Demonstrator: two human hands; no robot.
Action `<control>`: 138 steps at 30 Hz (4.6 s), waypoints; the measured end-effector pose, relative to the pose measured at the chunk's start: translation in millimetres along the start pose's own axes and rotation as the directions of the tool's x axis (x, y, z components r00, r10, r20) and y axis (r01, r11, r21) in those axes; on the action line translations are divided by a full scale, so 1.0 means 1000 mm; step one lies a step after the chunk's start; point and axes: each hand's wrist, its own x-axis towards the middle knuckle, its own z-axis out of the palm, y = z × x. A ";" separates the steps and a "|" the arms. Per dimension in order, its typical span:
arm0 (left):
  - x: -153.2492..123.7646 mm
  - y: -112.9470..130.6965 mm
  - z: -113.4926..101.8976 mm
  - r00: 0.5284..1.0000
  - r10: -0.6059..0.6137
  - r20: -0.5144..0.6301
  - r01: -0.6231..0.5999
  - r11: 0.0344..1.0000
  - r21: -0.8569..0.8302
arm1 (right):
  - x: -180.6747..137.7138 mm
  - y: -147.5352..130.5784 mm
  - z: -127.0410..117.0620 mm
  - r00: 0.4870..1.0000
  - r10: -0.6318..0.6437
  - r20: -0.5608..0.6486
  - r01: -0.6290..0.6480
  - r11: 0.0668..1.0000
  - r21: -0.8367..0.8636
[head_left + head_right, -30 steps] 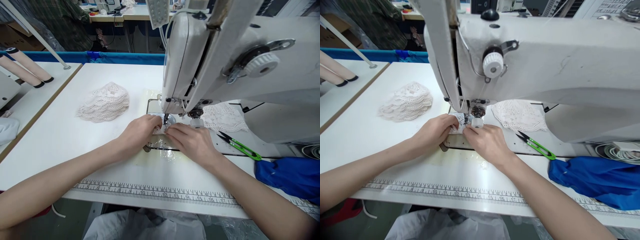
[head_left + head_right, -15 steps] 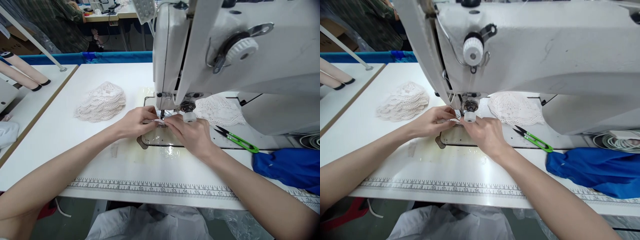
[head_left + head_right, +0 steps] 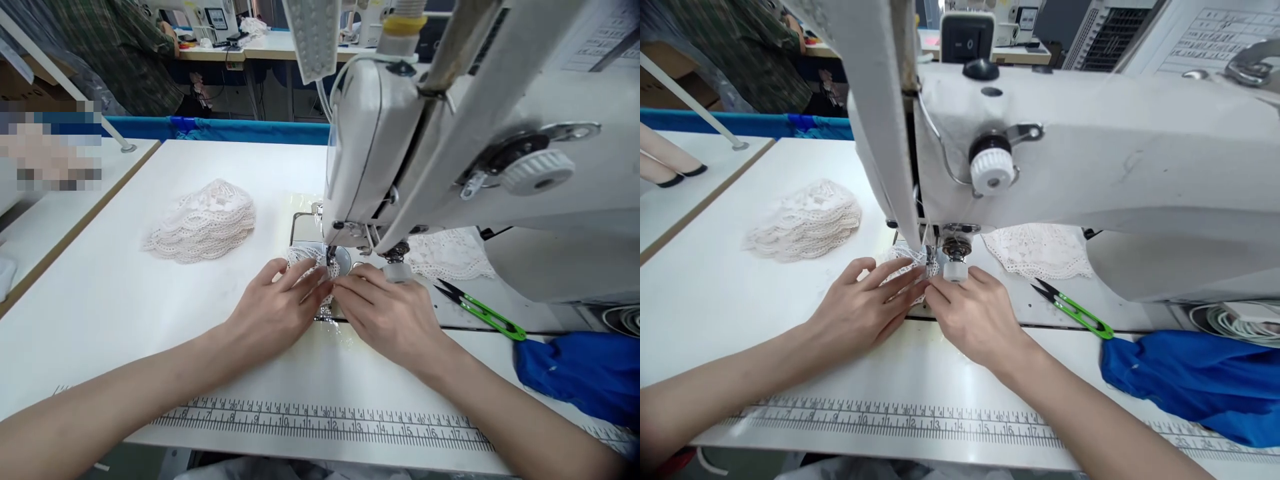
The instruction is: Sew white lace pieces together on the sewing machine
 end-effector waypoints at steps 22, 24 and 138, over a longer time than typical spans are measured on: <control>0.002 -0.010 0.006 0.999 -0.052 0.005 0.052 0.999 0.003 | 0.001 0.002 0.006 1.000 -0.004 -0.019 0.003 0.997 -0.074; 0.000 -0.006 0.003 0.999 -0.031 -0.012 0.031 0.999 0.010 | 0.002 0.001 0.004 1.000 0.003 -0.008 -0.004 0.998 -0.058; 0.000 -0.011 0.002 0.995 0.099 -0.001 -0.098 0.993 -0.069 | 0.002 0.007 0.008 0.966 0.194 0.173 -0.186 0.980 -0.065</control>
